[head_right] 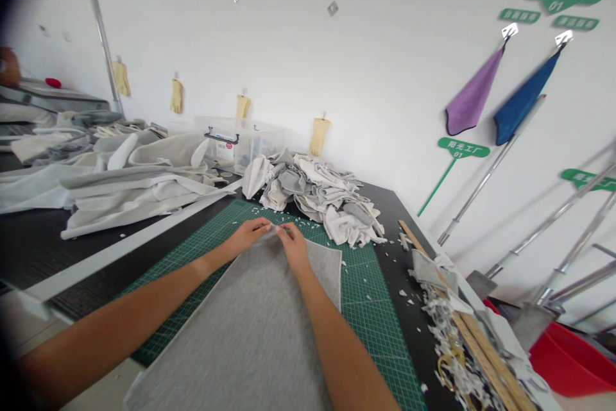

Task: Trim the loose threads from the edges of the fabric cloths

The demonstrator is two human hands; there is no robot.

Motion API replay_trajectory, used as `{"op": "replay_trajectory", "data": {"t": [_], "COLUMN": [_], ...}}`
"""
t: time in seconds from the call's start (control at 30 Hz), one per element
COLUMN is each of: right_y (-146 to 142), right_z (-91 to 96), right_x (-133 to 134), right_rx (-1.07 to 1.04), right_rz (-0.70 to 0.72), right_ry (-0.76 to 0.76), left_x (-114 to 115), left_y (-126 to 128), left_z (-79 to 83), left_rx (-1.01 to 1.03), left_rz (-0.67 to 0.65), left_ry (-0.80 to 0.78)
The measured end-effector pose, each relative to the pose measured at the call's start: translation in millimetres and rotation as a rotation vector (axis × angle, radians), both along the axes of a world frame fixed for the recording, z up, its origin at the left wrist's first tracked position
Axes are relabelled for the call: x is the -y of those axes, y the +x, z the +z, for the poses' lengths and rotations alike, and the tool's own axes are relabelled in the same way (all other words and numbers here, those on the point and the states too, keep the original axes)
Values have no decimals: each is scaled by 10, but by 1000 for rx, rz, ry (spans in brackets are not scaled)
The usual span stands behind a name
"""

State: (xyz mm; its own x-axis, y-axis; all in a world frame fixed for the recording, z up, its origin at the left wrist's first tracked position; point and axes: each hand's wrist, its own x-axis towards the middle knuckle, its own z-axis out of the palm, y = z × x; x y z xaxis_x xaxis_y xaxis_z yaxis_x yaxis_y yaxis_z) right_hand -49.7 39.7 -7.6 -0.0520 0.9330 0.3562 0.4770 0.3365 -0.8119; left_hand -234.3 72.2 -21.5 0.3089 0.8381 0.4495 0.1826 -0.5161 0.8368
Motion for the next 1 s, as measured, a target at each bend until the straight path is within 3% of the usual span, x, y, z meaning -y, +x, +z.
{"op": "replay_trajectory", "data": {"t": [0.77, 1.0], "right_y": [-40, -41], "right_z": [-3, -23], "right_x": [130, 134], "right_rx": [148, 246], "right_rz": [11, -12], "right_ry": [51, 54], "left_x": [61, -12], "left_y": [-9, -23], "left_z": [71, 11], "left_rx": [-43, -56], "left_rz": [23, 4], "left_ry": [15, 22]}}
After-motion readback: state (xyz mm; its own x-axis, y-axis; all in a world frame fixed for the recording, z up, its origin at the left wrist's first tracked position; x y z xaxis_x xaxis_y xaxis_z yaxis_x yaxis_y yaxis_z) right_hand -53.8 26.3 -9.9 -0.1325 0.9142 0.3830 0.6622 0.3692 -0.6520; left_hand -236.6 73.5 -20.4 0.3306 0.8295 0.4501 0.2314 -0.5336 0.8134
